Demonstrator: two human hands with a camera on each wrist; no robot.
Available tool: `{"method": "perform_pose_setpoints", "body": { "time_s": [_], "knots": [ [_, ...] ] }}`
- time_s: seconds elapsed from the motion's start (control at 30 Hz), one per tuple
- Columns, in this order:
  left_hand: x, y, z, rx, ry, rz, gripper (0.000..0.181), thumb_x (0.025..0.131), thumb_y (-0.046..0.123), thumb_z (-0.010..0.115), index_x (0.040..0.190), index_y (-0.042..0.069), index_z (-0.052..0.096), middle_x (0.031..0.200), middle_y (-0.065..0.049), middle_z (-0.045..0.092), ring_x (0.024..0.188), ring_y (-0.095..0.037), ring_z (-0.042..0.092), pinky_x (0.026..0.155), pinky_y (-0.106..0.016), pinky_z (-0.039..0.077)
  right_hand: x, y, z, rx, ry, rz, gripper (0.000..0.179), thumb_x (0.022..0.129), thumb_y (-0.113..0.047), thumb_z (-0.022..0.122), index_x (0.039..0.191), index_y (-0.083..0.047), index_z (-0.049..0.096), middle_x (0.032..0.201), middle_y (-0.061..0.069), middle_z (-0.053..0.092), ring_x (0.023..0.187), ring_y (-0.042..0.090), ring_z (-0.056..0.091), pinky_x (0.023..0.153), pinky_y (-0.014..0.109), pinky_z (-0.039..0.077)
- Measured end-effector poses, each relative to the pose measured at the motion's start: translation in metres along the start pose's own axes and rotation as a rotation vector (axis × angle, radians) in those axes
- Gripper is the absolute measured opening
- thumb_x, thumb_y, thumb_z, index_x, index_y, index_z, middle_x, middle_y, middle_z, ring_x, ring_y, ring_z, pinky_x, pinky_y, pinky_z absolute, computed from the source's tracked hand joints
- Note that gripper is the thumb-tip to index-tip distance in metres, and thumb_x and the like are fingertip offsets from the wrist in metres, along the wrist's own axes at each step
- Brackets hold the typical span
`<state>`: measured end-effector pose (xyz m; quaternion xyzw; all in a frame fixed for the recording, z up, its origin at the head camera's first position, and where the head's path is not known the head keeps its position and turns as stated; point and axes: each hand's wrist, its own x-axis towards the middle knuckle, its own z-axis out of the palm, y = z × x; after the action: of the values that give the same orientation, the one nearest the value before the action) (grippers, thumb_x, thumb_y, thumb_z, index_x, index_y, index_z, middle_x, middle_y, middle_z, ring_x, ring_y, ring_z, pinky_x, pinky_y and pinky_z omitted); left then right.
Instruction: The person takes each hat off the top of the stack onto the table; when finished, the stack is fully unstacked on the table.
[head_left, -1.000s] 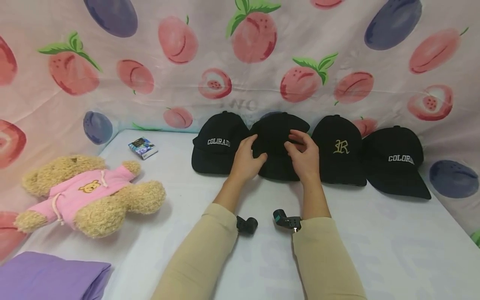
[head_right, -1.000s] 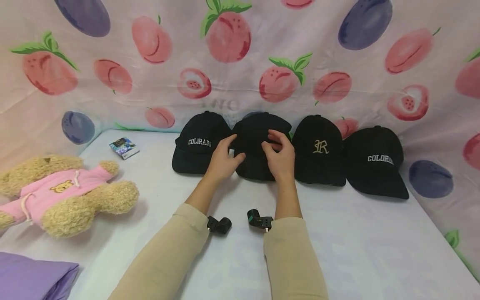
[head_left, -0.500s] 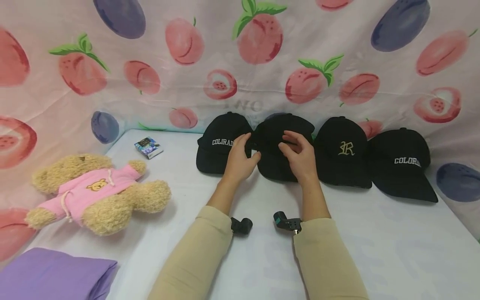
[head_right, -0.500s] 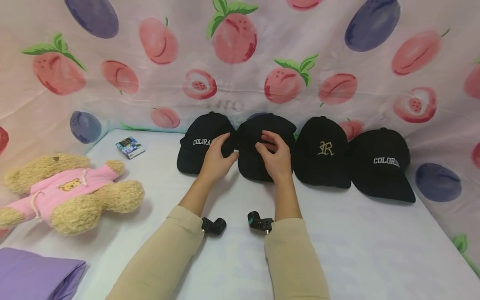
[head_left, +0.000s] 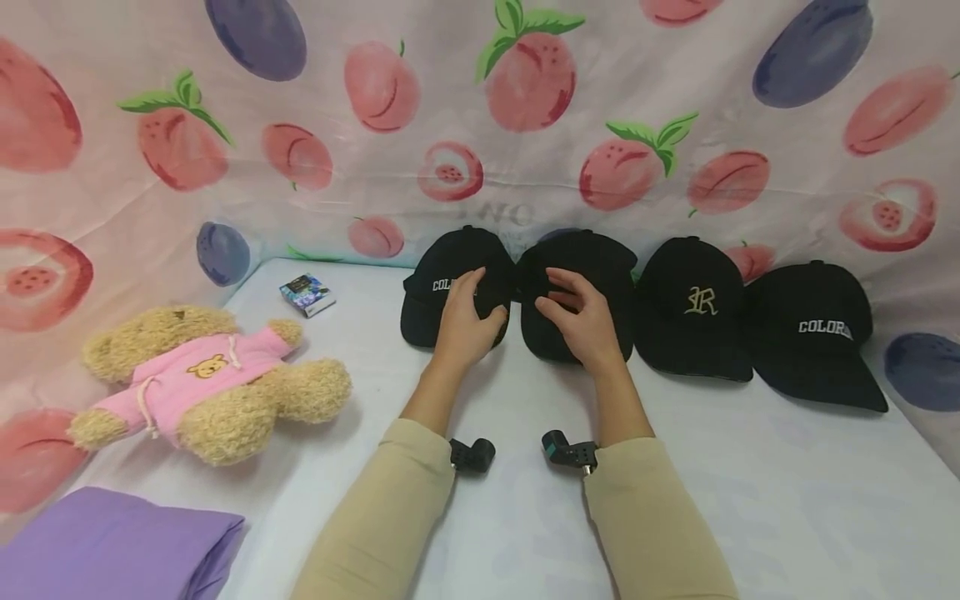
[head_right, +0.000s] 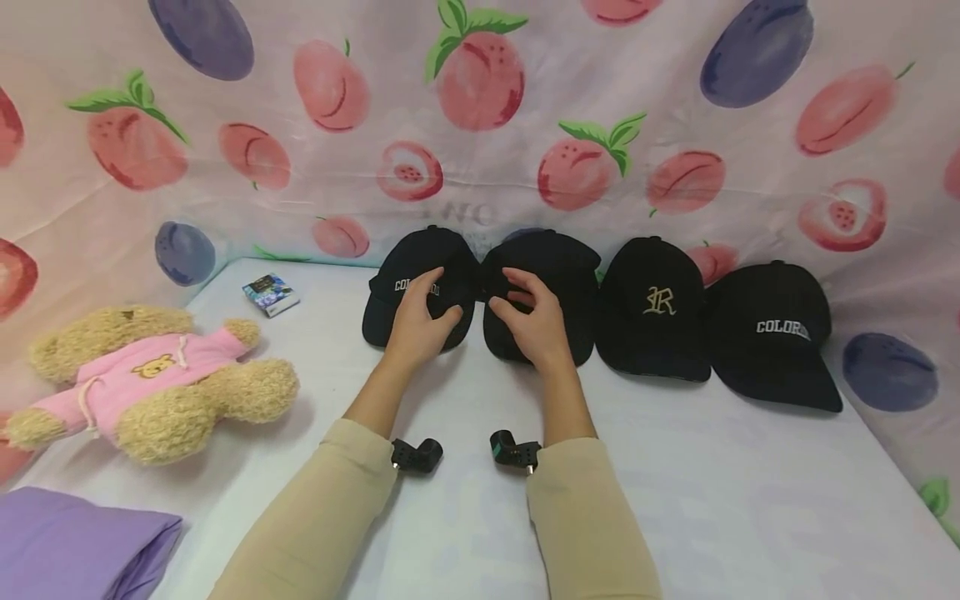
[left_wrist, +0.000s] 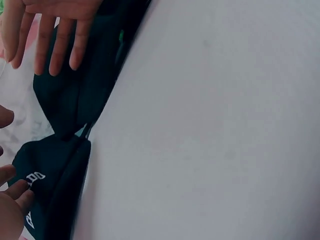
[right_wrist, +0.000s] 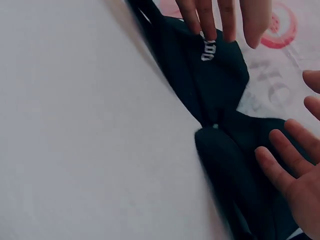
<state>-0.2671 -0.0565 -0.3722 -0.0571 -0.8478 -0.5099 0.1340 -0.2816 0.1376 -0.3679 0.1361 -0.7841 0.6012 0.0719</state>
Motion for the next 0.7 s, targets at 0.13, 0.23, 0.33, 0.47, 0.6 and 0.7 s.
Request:
{"method": "perform_pose_setpoints", "body": {
  "time_s": [0.13,0.23,0.33,0.47,0.6,0.7],
  "knots": [
    [-0.003,-0.003,-0.006,0.004,0.007,-0.009,0.068,0.095,0.018,0.064,0.158,0.009,0.04,0.164,-0.011,0.036,0.154,-0.027,0.033,0.126,-0.046,0.028,0.0,-0.001,0.009,-0.021,-0.04,-0.015,0.052,0.098,-0.017,0.069,0.148,-0.01,0.055,0.155,0.009,0.052,0.138,0.037,0.052,0.109,0.057,0.048],
    [-0.003,-0.005,-0.01,0.007,0.026,-0.003,0.068,0.095,0.017,0.064,0.158,0.009,0.041,0.163,-0.012,0.036,0.154,-0.028,0.033,0.126,-0.045,0.028,0.0,-0.002,0.015,-0.032,-0.061,-0.02,0.053,0.098,-0.016,0.069,0.148,-0.01,0.054,0.156,0.008,0.051,0.139,0.039,0.051,0.108,0.058,0.049],
    [-0.003,-0.007,-0.014,0.008,0.046,0.009,0.067,0.095,0.016,0.064,0.157,0.007,0.041,0.162,-0.012,0.038,0.154,-0.029,0.033,0.127,-0.045,0.027,-0.001,-0.003,0.02,-0.039,-0.077,-0.014,0.053,0.098,-0.015,0.069,0.149,-0.011,0.054,0.156,0.009,0.049,0.14,0.041,0.05,0.107,0.057,0.05],
    [-0.004,-0.011,-0.02,0.007,0.069,0.001,0.067,0.094,0.016,0.064,0.156,0.006,0.042,0.161,-0.013,0.039,0.153,-0.029,0.034,0.126,-0.045,0.027,-0.001,-0.004,0.025,-0.052,-0.094,0.003,0.055,0.097,-0.015,0.069,0.149,-0.013,0.054,0.158,0.008,0.048,0.14,0.039,0.05,0.107,0.055,0.05],
    [-0.005,-0.016,-0.026,0.013,0.088,-0.024,0.067,0.093,0.016,0.064,0.156,0.006,0.043,0.161,-0.014,0.039,0.151,-0.029,0.035,0.126,-0.047,0.027,-0.002,-0.005,0.03,-0.084,-0.115,0.022,0.056,0.097,-0.019,0.069,0.15,-0.016,0.053,0.159,0.005,0.046,0.14,0.035,0.051,0.107,0.054,0.05],
    [-0.006,-0.019,-0.031,0.015,0.102,-0.056,0.067,0.094,0.017,0.064,0.156,0.007,0.043,0.161,-0.014,0.039,0.152,-0.03,0.034,0.126,-0.048,0.026,-0.001,-0.005,0.033,-0.095,-0.133,0.042,0.057,0.097,-0.022,0.07,0.151,-0.017,0.052,0.161,0.004,0.044,0.141,0.034,0.051,0.107,0.055,0.05]
  ]
}}
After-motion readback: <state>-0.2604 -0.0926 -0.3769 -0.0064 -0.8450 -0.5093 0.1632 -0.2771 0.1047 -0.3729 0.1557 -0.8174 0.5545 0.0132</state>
